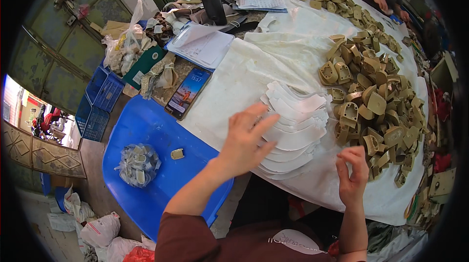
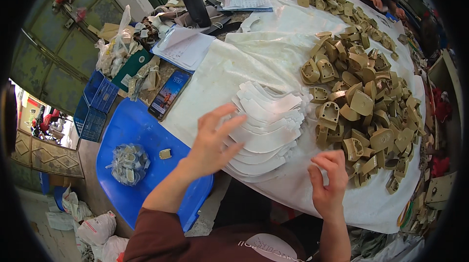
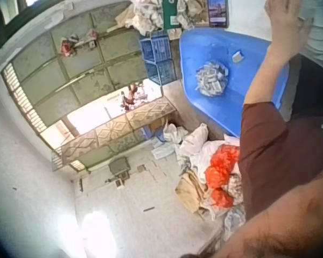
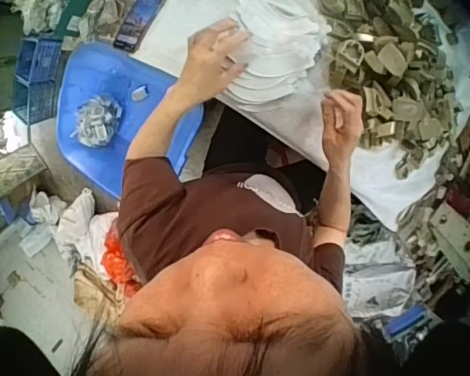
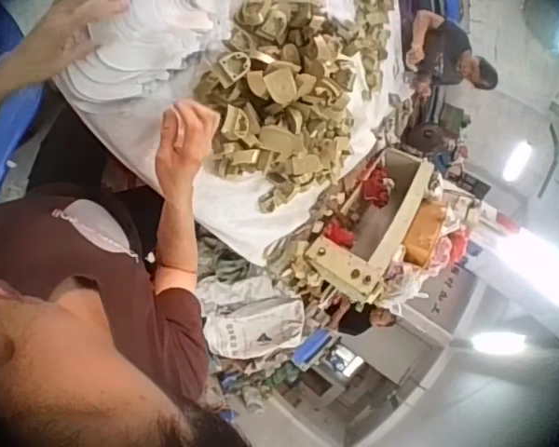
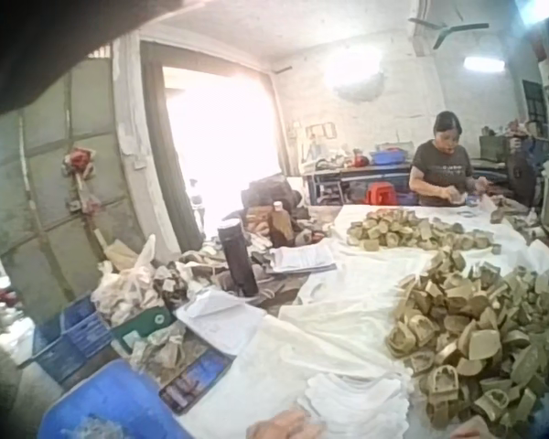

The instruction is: The person transfers small beige plastic components from a blue basin into a clear plastic bag and ties it shut. They then proceed to attach white adhesive pads to the underside of similar plastic components, peeling the backing and pressing them into place one by one.

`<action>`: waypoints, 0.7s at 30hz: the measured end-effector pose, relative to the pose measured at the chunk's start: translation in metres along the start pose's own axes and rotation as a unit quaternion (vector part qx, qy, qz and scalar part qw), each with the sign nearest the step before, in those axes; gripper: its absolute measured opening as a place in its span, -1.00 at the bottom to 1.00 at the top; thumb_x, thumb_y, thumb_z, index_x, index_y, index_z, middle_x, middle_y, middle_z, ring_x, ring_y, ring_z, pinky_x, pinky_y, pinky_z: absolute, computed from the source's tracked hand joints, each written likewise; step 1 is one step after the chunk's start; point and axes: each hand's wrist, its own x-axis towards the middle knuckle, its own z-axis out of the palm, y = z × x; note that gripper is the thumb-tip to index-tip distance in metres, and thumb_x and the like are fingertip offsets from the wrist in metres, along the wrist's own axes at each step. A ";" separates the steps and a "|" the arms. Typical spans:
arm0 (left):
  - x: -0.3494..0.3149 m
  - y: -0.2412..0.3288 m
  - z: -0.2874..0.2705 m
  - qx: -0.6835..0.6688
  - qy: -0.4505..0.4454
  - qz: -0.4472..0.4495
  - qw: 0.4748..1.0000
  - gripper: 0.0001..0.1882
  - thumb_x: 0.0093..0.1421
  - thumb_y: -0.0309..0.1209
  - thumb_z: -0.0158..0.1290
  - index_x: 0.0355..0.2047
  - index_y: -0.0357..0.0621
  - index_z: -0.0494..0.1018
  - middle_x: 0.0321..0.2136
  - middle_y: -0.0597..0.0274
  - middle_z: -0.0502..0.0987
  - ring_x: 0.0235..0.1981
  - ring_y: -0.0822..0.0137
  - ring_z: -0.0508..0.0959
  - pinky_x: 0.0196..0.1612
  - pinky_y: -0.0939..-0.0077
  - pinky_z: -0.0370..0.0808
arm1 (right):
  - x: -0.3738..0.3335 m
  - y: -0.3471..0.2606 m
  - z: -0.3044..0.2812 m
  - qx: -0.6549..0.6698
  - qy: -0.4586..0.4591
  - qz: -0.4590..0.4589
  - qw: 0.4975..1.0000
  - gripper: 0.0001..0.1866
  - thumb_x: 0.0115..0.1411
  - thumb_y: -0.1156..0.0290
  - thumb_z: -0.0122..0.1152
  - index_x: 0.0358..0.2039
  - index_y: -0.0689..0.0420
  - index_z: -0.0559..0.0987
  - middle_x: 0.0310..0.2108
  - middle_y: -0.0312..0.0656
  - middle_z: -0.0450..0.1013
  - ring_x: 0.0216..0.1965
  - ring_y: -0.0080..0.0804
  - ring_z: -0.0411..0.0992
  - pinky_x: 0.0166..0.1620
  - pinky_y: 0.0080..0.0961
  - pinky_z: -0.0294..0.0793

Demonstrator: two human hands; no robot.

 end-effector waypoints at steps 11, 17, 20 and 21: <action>-0.008 0.020 0.023 0.055 -0.020 0.010 0.998 -0.25 -0.16 -0.35 0.30 0.11 -0.02 0.34 0.13 0.09 0.27 0.23 0.12 0.21 0.16 0.17 0.08 | 0.057 -0.014 0.051 -0.265 -0.133 -0.182 0.938 -0.91 -0.12 0.45 0.20 -0.51 0.04 0.52 -0.34 -0.36 0.36 -0.20 -0.37 0.29 -0.02 -0.21 0.04; -0.010 0.015 0.022 0.039 -0.041 -0.025 0.998 -0.22 -0.18 -0.33 0.32 0.13 -0.03 0.31 0.13 0.16 0.28 0.24 0.17 0.21 0.18 0.18 0.05 | 0.059 -0.008 0.045 -0.172 -0.128 -0.168 0.962 -0.90 -0.13 0.55 0.16 -0.53 0.07 0.51 -0.34 -0.35 0.41 -0.20 -0.32 0.31 -0.03 -0.28 0.12; -0.010 0.016 0.019 0.047 -0.058 -0.026 0.997 -0.23 -0.14 -0.33 0.31 0.13 -0.06 0.30 0.15 0.15 0.27 0.26 0.17 0.19 0.19 0.19 0.03 | 0.057 -0.004 0.041 -0.116 -0.126 -0.137 0.976 -0.89 -0.08 0.57 0.17 -0.47 0.11 0.52 -0.27 -0.33 0.46 -0.17 -0.27 0.33 -0.02 -0.29 0.16; -0.010 0.017 0.018 0.053 -0.066 -0.025 0.996 -0.24 -0.13 -0.32 0.30 0.14 -0.07 0.30 0.16 0.15 0.26 0.26 0.17 0.18 0.20 0.19 0.02 | 0.055 -0.002 0.039 -0.087 -0.123 -0.117 0.982 -0.88 -0.06 0.56 0.18 -0.44 0.12 0.52 -0.25 -0.32 0.47 -0.16 -0.26 0.33 -0.01 -0.29 0.17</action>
